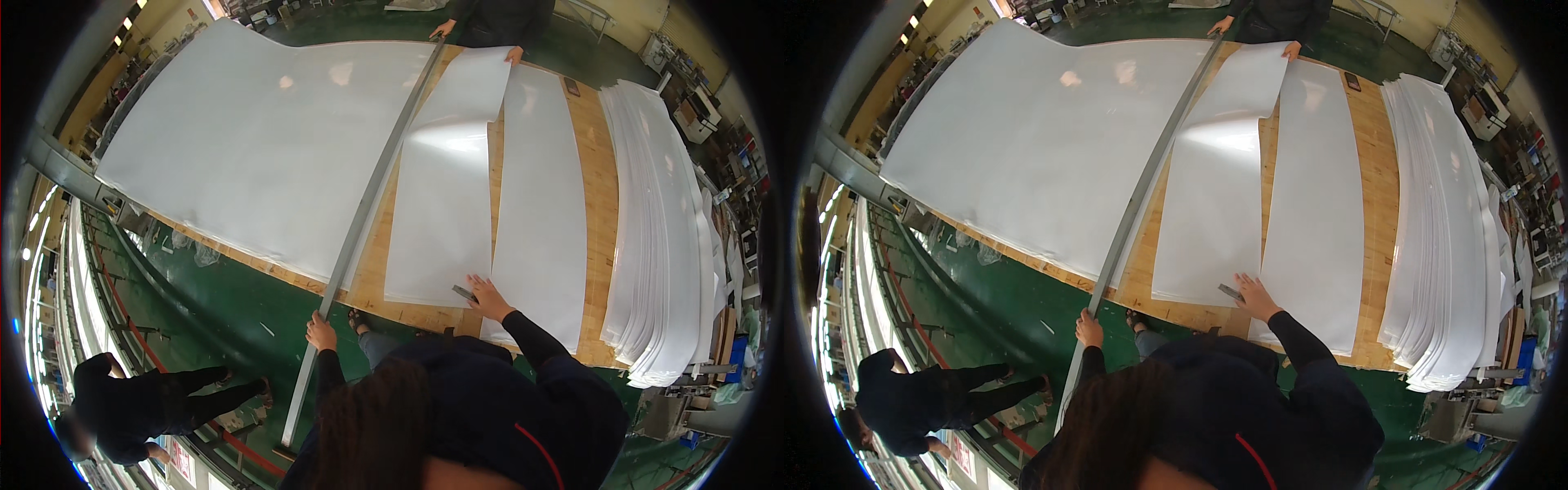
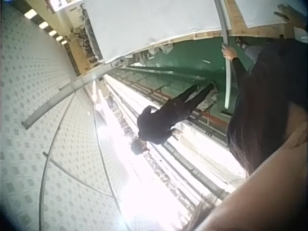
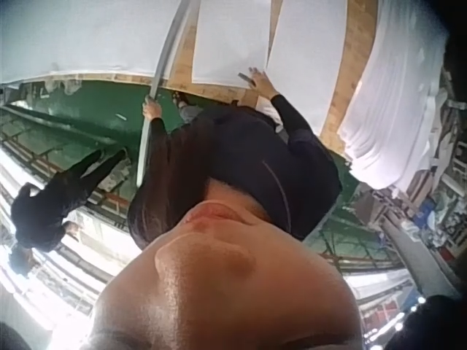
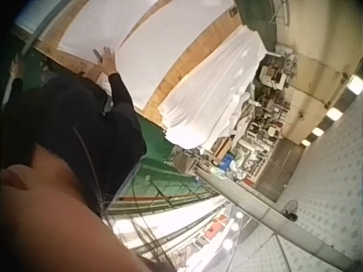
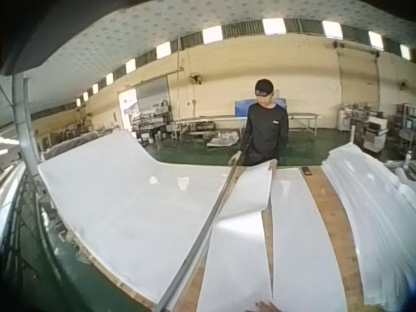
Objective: Cutting large sheets of white fabric or material using a utility knife and a long straight edge on a production table.
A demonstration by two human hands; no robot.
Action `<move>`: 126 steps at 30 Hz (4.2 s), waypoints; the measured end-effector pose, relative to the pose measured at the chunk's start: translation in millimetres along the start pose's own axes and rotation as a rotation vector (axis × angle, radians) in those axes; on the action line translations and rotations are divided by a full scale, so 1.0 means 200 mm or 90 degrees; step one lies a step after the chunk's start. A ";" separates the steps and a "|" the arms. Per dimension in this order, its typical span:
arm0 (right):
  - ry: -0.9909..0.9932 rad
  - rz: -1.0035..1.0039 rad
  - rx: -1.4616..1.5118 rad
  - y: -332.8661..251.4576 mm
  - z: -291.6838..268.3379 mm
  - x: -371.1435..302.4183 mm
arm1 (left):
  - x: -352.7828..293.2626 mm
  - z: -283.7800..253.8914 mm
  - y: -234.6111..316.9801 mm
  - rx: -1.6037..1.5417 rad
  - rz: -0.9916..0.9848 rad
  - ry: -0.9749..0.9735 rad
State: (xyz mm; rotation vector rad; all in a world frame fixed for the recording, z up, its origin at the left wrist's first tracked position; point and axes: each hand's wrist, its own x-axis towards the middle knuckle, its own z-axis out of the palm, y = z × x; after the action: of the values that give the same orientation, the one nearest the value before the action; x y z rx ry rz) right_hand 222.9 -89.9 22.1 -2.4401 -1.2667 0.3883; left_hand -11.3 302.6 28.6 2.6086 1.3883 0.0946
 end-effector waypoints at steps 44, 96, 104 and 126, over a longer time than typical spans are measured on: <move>-0.097 -0.151 -0.688 0.71 -0.77 3.05 | 0.08 -0.31 1.29 -0.541 0.207 -0.508; 0.265 0.014 -0.078 0.67 -0.97 2.40 | 0.07 -0.01 0.85 -0.557 -0.086 -0.323; 0.203 0.438 0.597 0.45 -0.26 0.54 | 0.08 0.28 0.49 -0.511 -0.018 -0.474; 0.259 0.219 0.918 -1.33 -0.28 0.64 | 0.14 0.04 -0.80 -0.300 0.092 -0.391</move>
State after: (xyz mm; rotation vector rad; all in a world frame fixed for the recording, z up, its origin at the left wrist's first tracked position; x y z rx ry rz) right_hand 123.5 145.7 179.4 -1.3041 -0.1421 0.5692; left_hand -124.6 412.6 -11.1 2.0835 0.8376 -0.2989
